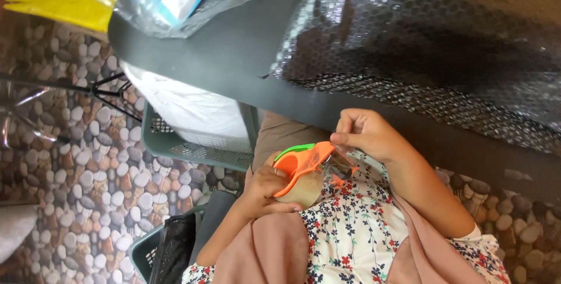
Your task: The person wraps a rectangular item in black bubble wrap and secures it with clear packing tape. They fold the edges, apply multiple strips of tape, and smooth the surface to complete the package.
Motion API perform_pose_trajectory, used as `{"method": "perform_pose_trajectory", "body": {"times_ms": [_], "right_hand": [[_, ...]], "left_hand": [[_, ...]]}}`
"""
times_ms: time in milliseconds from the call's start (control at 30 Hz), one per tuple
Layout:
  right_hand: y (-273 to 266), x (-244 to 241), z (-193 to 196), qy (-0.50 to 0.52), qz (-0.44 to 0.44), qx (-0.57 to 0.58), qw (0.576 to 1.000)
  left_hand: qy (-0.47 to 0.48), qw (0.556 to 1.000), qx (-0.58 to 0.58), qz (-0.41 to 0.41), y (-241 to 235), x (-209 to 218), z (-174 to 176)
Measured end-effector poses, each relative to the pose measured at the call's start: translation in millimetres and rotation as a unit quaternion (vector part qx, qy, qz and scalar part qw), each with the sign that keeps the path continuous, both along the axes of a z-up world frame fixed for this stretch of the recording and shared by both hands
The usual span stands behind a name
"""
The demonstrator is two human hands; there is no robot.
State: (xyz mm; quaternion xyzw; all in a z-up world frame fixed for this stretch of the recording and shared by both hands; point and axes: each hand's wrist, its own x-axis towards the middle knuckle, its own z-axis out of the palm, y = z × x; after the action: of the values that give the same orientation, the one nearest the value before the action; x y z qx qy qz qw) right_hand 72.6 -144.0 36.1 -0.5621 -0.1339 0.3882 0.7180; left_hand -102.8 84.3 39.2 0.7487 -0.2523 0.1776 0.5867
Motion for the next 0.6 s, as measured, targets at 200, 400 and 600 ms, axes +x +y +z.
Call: {"method": "perform_pose_trajectory", "body": {"times_ms": [200,400,600], "right_hand": [[19.9,-6.2,-17.7,0.047,0.016,-0.012,0.999],[17.7,-11.3,-18.0,-0.006,0.007,-0.062,0.998],[22.8,25.5,15.8,-0.202,-0.087,-0.134,0.966]], "left_hand": [[-0.027,0.998,-0.029,0.056,2.5,-14.4,-12.5],[-0.059,0.992,0.011,0.107,15.0,-28.3,-25.9],[0.009,0.995,-0.048,0.082,64.2,-32.8,52.3]]}}
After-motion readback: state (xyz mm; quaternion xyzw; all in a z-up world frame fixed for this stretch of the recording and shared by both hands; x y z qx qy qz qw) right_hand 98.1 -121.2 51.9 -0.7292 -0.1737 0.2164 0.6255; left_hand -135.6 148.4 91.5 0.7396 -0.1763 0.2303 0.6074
